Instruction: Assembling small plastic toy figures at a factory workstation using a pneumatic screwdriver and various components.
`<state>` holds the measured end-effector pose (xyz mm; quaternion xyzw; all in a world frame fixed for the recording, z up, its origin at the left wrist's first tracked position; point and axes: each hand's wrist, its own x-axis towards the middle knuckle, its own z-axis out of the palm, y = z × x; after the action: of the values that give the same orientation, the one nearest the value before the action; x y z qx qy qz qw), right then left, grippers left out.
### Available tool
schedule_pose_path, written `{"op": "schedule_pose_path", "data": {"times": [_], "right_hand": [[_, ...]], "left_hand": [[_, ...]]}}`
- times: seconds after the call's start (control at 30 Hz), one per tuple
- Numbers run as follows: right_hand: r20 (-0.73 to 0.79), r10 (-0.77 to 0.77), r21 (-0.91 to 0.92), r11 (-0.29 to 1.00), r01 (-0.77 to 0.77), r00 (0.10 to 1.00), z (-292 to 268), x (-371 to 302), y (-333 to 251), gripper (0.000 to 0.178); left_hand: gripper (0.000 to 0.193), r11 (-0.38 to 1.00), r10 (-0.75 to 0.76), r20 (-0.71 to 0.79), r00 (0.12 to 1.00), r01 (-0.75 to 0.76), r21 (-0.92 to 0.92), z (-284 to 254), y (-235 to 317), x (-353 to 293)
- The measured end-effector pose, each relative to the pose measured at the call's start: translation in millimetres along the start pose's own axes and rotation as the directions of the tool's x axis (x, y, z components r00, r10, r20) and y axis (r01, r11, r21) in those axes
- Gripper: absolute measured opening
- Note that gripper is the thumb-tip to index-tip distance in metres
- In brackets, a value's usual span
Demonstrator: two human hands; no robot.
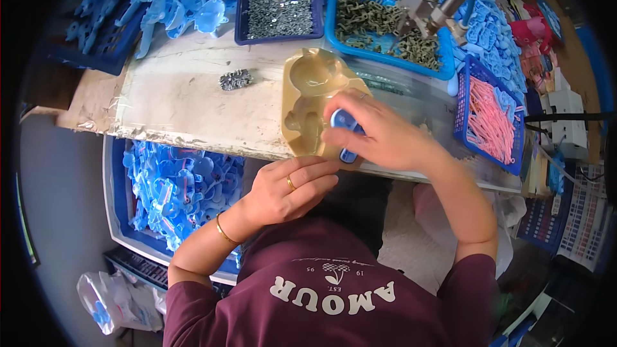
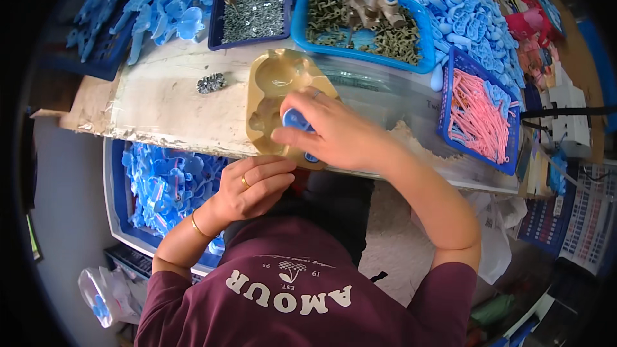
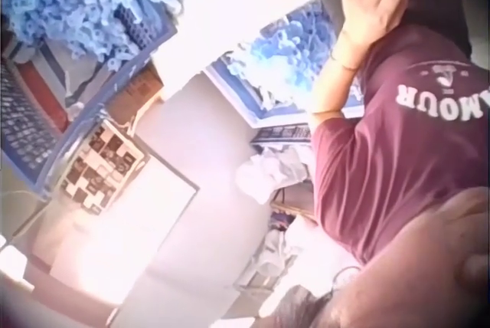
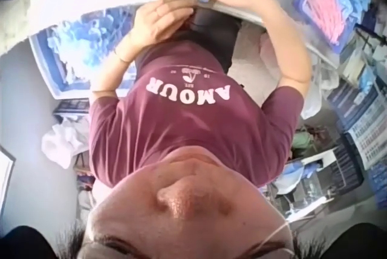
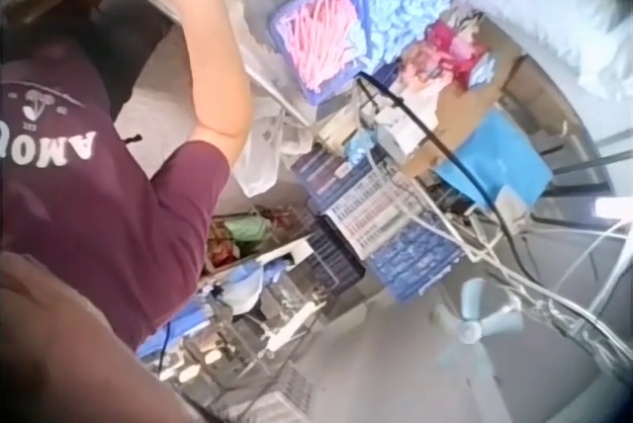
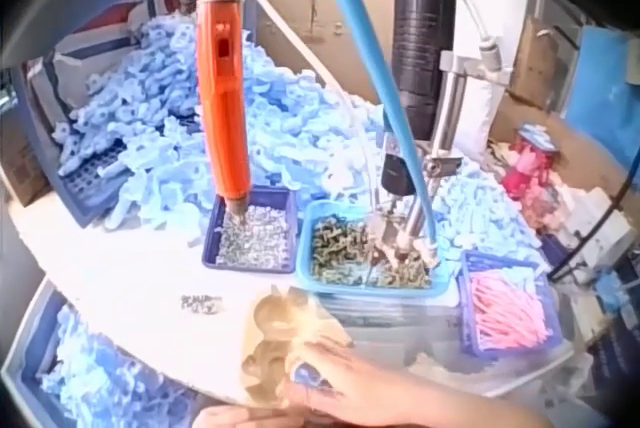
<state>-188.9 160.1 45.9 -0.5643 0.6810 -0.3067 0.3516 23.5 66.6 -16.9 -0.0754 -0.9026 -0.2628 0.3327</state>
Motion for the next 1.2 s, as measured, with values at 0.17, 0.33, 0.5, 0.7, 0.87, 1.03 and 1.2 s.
{"op": "schedule_pose_path", "data": {"times": [0.17,0.33,0.5,0.7,0.87,1.03,1.2], "right_hand": [[-0.103,-0.104,-0.253,0.964,0.075,0.989,16,16,-6,0.040],[-0.276,-0.074,-0.243,0.970,0.005,0.958,41,26,9,0.040],[-0.213,0.045,-0.151,0.985,-0.079,0.976,34,21,4,0.036],[-0.009,0.147,-0.057,0.987,-0.148,0.989,28,21,10,0.028],[0.047,0.234,0.046,0.971,-0.236,0.971,20,22,-4,0.026],[-0.061,0.190,0.030,0.982,-0.188,0.980,7,15,-13,0.025],[-0.062,0.113,-0.032,0.993,-0.115,0.992,14,18,-18,0.022]], "left_hand": [[0.037,0.999,-0.041,-0.041,0.998,0.043,0.026,-13,-7,-5],[0.036,0.996,-0.068,-0.056,0.996,0.071,0.053,-19,-14,-12],[0.036,0.997,-0.066,-0.063,0.996,0.068,0.031,-22,-19,-13],[0.034,0.996,-0.084,-0.111,0.990,0.088,0.033,-33,-34,-5],[0.027,0.968,-0.175,-0.218,0.960,0.208,0.139,-49,-76,-4],[0.021,0.847,-0.354,-0.386,0.852,0.467,0.254,-69,-161,14],[0.016,0.634,-0.285,-0.333,0.899,0.437,0.638,-82,-233,21]]}}
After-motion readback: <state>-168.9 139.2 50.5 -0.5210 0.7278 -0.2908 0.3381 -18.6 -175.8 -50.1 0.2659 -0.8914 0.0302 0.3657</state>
